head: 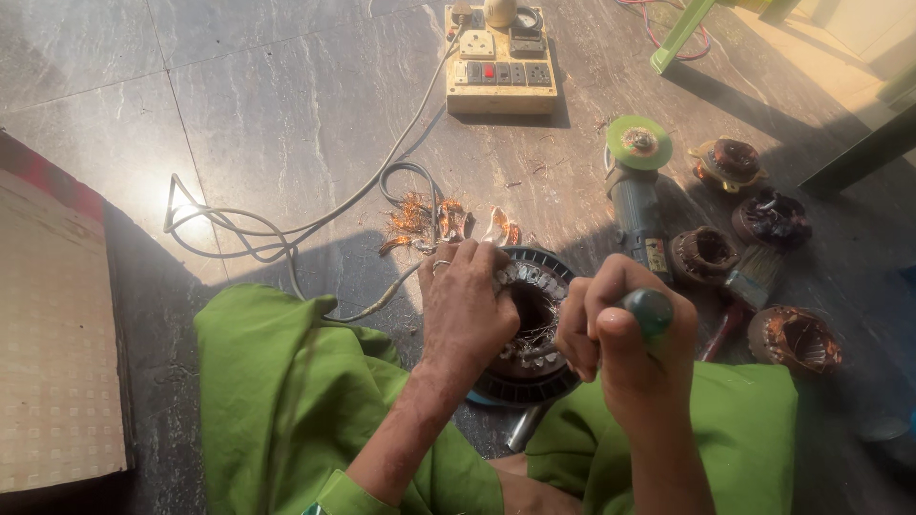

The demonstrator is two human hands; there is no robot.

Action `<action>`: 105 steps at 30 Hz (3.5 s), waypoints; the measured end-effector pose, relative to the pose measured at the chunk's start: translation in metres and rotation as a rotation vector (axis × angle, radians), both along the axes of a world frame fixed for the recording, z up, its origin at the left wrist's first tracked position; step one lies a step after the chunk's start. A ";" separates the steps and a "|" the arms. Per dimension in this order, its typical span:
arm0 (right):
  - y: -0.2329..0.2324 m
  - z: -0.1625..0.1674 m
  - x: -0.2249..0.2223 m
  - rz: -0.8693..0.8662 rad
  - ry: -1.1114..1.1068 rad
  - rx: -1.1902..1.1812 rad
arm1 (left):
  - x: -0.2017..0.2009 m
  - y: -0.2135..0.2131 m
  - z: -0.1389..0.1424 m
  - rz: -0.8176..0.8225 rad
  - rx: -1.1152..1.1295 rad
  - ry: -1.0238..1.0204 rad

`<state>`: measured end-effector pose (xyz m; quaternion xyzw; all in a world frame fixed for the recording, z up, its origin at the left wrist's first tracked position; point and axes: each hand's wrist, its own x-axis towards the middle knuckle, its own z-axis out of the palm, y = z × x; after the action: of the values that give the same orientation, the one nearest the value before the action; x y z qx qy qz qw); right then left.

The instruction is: The person sits on the floor and uses a hammer and screwdriver to loosen and pry out copper windings from a motor stator. They then use pliers to pull and cut the copper wires, removing them from the stator slots.

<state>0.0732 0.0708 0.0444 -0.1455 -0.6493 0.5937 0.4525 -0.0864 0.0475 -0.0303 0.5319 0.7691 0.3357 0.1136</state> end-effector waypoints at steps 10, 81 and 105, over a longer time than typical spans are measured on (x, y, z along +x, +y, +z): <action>-0.009 0.000 0.004 -0.032 0.052 -0.044 | -0.009 0.016 0.003 -0.414 0.141 -0.101; -0.131 -0.169 0.189 -0.254 -0.481 -0.210 | -0.009 0.027 0.001 -0.384 0.192 -0.074; -0.057 -0.066 0.065 -0.149 0.002 -0.272 | -0.029 0.101 -0.026 -0.089 0.259 -0.021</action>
<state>0.1384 0.0138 -0.0218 -0.2525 -0.5499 0.6410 0.4722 -0.1154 0.1485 -0.0565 0.5724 0.6937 0.4321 0.0668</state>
